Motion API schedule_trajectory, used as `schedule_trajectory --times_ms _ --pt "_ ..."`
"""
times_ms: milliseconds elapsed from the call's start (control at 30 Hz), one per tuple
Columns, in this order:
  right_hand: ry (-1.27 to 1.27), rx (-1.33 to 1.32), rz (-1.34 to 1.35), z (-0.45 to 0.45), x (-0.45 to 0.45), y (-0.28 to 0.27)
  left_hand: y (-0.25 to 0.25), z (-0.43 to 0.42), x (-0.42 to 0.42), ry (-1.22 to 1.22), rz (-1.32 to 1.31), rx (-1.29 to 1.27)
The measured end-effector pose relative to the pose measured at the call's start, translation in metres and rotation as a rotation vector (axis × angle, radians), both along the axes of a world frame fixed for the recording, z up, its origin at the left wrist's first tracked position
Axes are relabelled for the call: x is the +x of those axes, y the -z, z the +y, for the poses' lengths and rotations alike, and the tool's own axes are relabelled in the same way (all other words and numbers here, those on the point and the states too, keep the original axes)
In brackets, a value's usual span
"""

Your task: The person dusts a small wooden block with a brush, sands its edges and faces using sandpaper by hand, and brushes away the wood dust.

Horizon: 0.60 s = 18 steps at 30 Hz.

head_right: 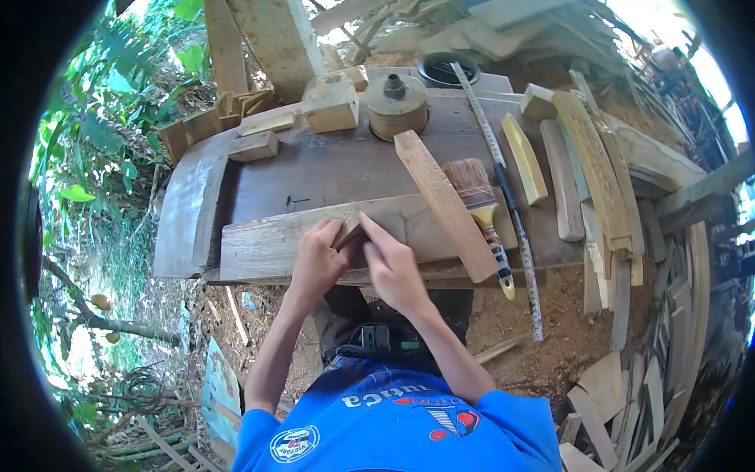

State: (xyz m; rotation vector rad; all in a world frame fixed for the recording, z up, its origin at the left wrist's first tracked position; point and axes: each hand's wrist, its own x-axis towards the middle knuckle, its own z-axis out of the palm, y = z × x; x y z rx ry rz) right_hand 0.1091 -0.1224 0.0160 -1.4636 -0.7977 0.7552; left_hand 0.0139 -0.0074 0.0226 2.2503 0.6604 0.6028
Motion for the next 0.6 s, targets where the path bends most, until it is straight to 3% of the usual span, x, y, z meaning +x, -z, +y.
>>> schedule_trajectory --times_ms 67,133,200,267,300,367,400,500,600 --pt "0.023 0.009 -0.183 -0.031 0.015 -0.028 0.004 0.005 -0.001 -0.024 -0.036 -0.002" --pt "0.339 -0.035 -0.328 -0.053 0.038 -0.058 0.000 0.010 -0.003 -0.010 -0.114 -0.290" --pt "0.719 0.122 -0.571 -0.065 0.073 -0.070 0.009 0.025 -0.011 0.052 -0.144 -0.632" --pt "0.873 0.118 -0.564 -0.072 0.116 -0.059 0.006 0.027 -0.011 0.019 -0.431 -0.965" --pt "0.905 -0.055 -0.723 -0.079 0.123 -0.048 0.004 0.026 -0.012 -0.001 -0.577 -1.133" --pt "0.934 -0.390 -1.051 -0.083 0.129 -0.034 0.005 0.027 -0.010 0.020 -0.640 -1.175" --pt "0.957 -0.533 -1.083 -0.087 0.112 -0.045 0.006 0.030 -0.009 0.023 -0.685 -1.190" --pt "0.672 -0.746 -0.676 -0.113 0.093 -0.050 0.001 0.027 -0.009 0.106 -0.773 -1.155" --pt "0.426 -0.841 -0.554 -0.117 0.092 -0.043 0.014 0.027 0.001 0.323 -0.842 -1.173"
